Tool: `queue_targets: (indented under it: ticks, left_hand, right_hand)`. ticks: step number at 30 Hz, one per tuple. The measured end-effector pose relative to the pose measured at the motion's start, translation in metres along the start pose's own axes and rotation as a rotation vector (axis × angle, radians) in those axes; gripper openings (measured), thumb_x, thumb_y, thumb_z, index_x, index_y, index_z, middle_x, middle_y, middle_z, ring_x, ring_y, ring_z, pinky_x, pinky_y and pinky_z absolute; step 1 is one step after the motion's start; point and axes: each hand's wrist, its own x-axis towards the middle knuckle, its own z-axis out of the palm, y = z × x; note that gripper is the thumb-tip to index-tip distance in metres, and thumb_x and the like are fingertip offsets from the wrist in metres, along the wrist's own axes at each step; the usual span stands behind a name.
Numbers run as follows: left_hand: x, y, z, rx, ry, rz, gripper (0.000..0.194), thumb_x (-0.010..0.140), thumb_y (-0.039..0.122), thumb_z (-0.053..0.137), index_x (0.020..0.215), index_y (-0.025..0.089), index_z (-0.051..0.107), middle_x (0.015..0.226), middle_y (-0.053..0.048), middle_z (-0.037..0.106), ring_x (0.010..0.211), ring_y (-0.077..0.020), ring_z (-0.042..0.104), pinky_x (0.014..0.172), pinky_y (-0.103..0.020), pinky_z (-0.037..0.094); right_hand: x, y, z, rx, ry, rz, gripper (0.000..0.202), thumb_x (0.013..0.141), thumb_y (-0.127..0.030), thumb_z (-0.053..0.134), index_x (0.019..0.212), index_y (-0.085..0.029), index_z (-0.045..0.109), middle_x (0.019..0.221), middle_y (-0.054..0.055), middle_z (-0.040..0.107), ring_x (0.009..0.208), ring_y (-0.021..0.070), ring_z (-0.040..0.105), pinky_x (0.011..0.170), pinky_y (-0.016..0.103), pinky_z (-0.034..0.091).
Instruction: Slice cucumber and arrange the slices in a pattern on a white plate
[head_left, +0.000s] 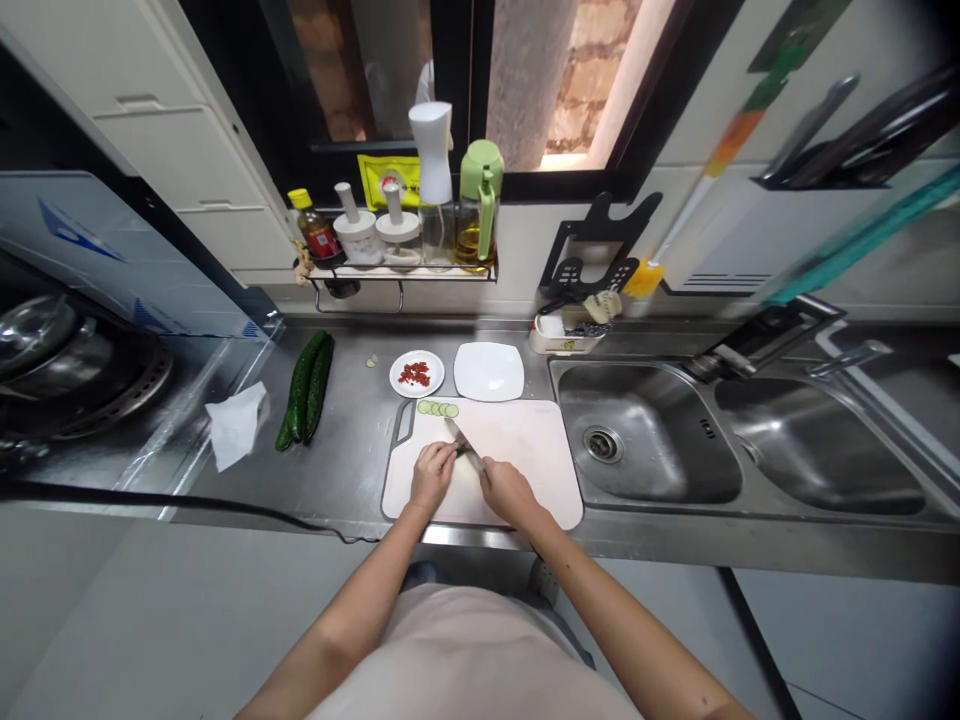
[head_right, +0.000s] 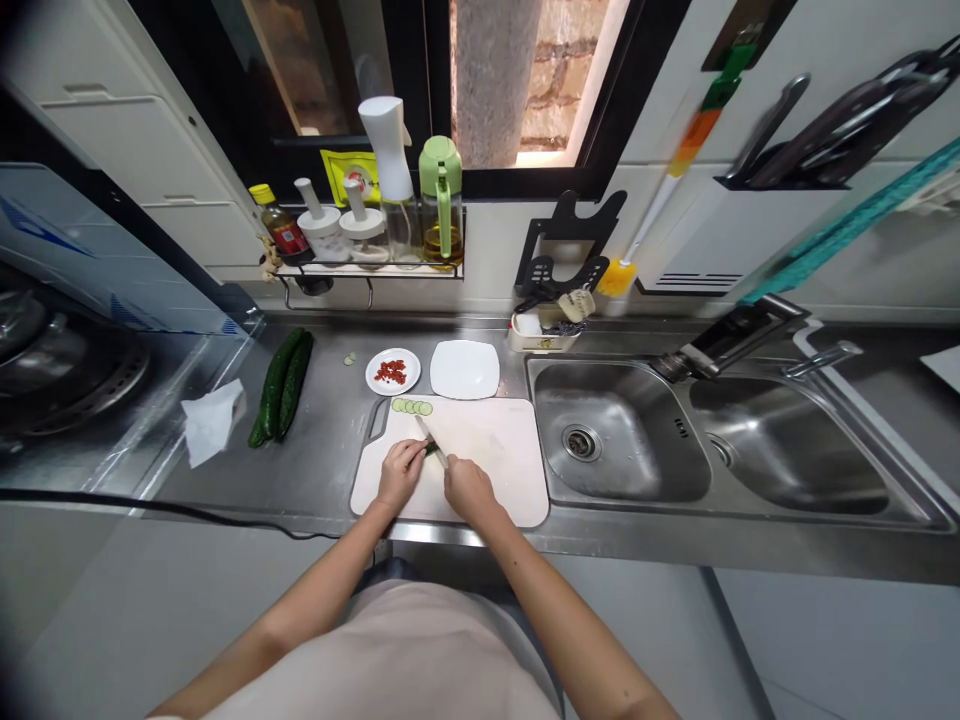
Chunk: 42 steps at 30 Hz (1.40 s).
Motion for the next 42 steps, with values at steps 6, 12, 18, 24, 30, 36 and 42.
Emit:
queue_targets:
  ticks: [6,12,18,24,30,36,42]
  left_hand:
    - [0.000,0.001,-0.001,0.006,0.004,0.006,0.024,0.090,0.021,0.049,0.106,0.022,0.066,0.096,-0.007,0.065,0.092,-0.0165,0.059,0.084,-0.033,0.050]
    - [0.000,0.000,0.000,-0.015,-0.001,0.004,0.024,0.091,0.020,0.048,0.106,0.021,0.066,0.097,-0.006,0.066,0.093,-0.0165,0.059,0.085,-0.033,0.050]
    - [-0.001,-0.002,0.000,-0.020,-0.009,0.006,0.024,0.091,0.020,0.048,0.106,0.022,0.067,0.098,-0.007,0.066,0.093,-0.0168,0.059,0.085,-0.034,0.050]
    - [-0.001,-0.002,0.001,-0.024,-0.012,0.005,0.025,0.091,0.020,0.048,0.106,0.022,0.067,0.099,-0.007,0.066,0.093,-0.0173,0.059,0.085,-0.035,0.051]
    - [0.000,-0.001,0.000,-0.018,-0.006,0.012,0.024,0.091,0.021,0.047,0.106,0.022,0.067,0.098,-0.007,0.066,0.093,-0.0172,0.060,0.085,-0.035,0.051]
    - [0.000,-0.002,0.001,-0.012,-0.006,0.029,0.024,0.091,0.019,0.047,0.105,0.022,0.066,0.098,-0.007,0.067,0.094,-0.0170,0.060,0.086,-0.035,0.051]
    - [-0.001,-0.003,0.002,-0.023,-0.001,0.009,0.024,0.090,0.020,0.048,0.104,0.021,0.067,0.098,-0.007,0.067,0.094,-0.0178,0.060,0.086,-0.036,0.051]
  right_hand:
    - [0.001,-0.002,-0.001,-0.002,-0.020,-0.001,0.025,0.093,-0.019,0.034,0.108,-0.012,0.053,0.099,0.014,0.066,0.093,0.0209,0.063,0.071,0.026,0.040]
    - [0.004,-0.002,0.001,-0.023,-0.009,-0.019,0.026,0.093,-0.016,0.032,0.108,-0.012,0.053,0.098,0.014,0.066,0.091,0.0215,0.063,0.071,0.027,0.040]
    - [0.009,-0.002,0.005,-0.041,-0.001,-0.027,0.026,0.093,-0.014,0.032,0.110,-0.013,0.052,0.097,0.014,0.067,0.092,0.0209,0.063,0.073,0.027,0.041]
    - [0.013,-0.002,0.003,-0.047,-0.004,-0.042,0.025,0.093,-0.014,0.034,0.109,-0.013,0.052,0.096,0.015,0.067,0.093,0.0209,0.064,0.074,0.026,0.041]
    - [0.019,-0.005,0.003,-0.039,0.008,-0.051,0.027,0.093,-0.015,0.033,0.112,-0.013,0.052,0.098,0.015,0.066,0.095,0.0216,0.063,0.075,0.028,0.042]
    - [0.027,-0.005,0.006,-0.023,0.040,-0.085,0.028,0.091,-0.014,0.034,0.112,-0.012,0.052,0.097,0.014,0.067,0.092,0.0215,0.064,0.072,0.027,0.041]
    - [0.019,-0.002,0.008,-0.040,0.002,-0.068,0.027,0.090,-0.012,0.035,0.110,-0.012,0.053,0.096,0.014,0.067,0.092,0.0217,0.063,0.072,0.027,0.041]
